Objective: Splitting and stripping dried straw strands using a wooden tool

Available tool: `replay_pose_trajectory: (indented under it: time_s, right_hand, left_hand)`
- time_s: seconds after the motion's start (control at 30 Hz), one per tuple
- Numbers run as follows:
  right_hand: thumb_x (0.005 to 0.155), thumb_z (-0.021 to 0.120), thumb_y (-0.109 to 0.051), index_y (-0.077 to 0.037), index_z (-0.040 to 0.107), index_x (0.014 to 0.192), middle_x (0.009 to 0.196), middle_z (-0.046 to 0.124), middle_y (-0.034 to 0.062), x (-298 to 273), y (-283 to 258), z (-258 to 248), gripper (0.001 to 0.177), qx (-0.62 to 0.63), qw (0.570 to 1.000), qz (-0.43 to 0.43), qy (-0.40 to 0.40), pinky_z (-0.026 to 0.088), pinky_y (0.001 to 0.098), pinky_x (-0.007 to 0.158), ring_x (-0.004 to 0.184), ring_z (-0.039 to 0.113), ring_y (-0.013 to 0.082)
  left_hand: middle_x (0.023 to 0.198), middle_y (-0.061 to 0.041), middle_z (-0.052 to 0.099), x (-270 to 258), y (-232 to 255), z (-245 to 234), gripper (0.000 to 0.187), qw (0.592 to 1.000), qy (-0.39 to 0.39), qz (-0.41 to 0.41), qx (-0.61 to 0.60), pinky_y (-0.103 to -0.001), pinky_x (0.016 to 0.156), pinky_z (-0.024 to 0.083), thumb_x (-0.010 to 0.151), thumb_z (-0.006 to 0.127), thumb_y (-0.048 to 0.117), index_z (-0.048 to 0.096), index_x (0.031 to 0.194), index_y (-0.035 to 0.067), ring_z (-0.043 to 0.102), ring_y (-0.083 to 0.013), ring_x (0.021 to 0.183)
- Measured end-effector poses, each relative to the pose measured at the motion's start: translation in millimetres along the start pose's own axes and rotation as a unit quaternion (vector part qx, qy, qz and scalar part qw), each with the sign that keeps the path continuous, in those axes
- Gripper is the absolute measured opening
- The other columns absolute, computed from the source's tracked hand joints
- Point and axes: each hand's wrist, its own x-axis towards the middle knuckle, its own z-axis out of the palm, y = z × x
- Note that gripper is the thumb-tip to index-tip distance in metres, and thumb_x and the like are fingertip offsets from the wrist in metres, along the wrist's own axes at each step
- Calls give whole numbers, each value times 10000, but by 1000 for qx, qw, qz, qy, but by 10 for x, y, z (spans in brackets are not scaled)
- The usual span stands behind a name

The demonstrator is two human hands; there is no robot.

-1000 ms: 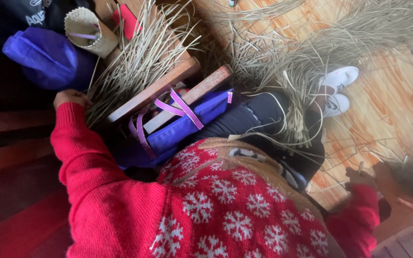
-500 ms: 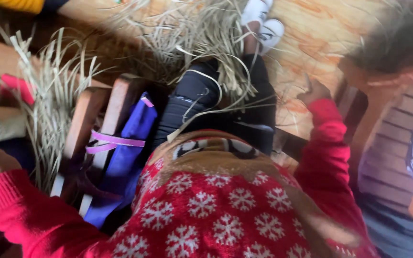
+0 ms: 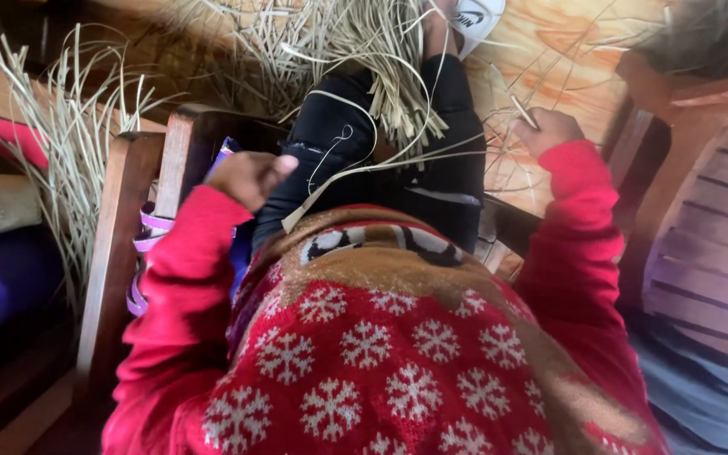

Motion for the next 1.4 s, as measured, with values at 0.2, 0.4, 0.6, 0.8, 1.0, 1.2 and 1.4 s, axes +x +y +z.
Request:
replay_pose_trajectory:
  time_s: [0.2, 0.4, 0.6, 0.8, 1.0, 1.2, 1.4]
  right_hand:
    - [997, 537, -541, -193, 707, 1250, 1158, 714, 207, -178, -258, -160, 462, -22, 999, -6, -39, 490, 534, 1003, 1189, 617, 412]
    - [997, 555, -500, -158, 725, 1176, 1102, 732, 200, -253, -455, -144, 421, -19, 998, -31, -43, 507, 528, 987, 1162, 637, 415]
    - [930, 703, -426, -80, 739, 1003, 944, 733, 212, -267, -469, -85, 355, 133, 985, -102, 49, 531, 530, 918, 1020, 670, 460]
    - [864, 918, -104, -127, 644, 725, 697, 728, 48, 177, -80, 185, 309, 307, 788, -200, 495, 583, 305, 701, 699, 738, 224]
    - [934, 773, -99, -66, 751, 756, 550, 678, 62, -4, -267, -42, 183, 521, 676, -81, 515, 478, 228, 408, 433, 574, 111]
    - [941, 823, -123, -97, 760, 760, 639, 727, 43, -130, -556, -66, 194, 488, 745, -136, 433, 540, 229, 521, 508, 637, 109]
    - [918, 833, -138, -90, 734, 765, 590, 642, 70, -172, -612, -90, 188, 400, 823, -141, 378, 525, 342, 609, 580, 617, 170]
  left_hand:
    - [909, -76, 753, -114, 433, 137, 698, 988, -127, -18, -90, -462, 946, 529, 905, 421, 820, 769, 885, 215, 679, -347, 1047]
    - [715, 83, 732, 132, 254, 549, 83, 954, -147, 9, -262, -239, 673, 592, 908, 700, 323, 753, 911, 260, 717, -67, 691]
    - [699, -47, 662, 585, 219, 472, 190, 672, -394, -228, -585, -341, 610, 637, 917, 660, 304, 647, 868, 121, 693, -204, 624]
    - [726, -221, 692, 506, 625, 685, 106, 835, -15, -60, -547, -282, 366, 585, 940, 637, -1, 626, 1042, -30, 655, -186, 454]
    - [634, -155, 647, 569, 830, 732, 49, 801, 1, -8, -599, -243, 332, 443, 938, 624, -1, 625, 986, 9, 537, -130, 398]
    - [611, -157, 592, 523, 1018, 595, 131, 746, 7, -35, -665, -224, 318, 364, 952, 567, -17, 571, 1063, 52, 440, -108, 385]
    - [684, -192, 618, 558, 954, 685, 179, 723, -45, -54, -688, -231, 336, 357, 960, 550, 13, 506, 1133, 19, 432, -98, 413]
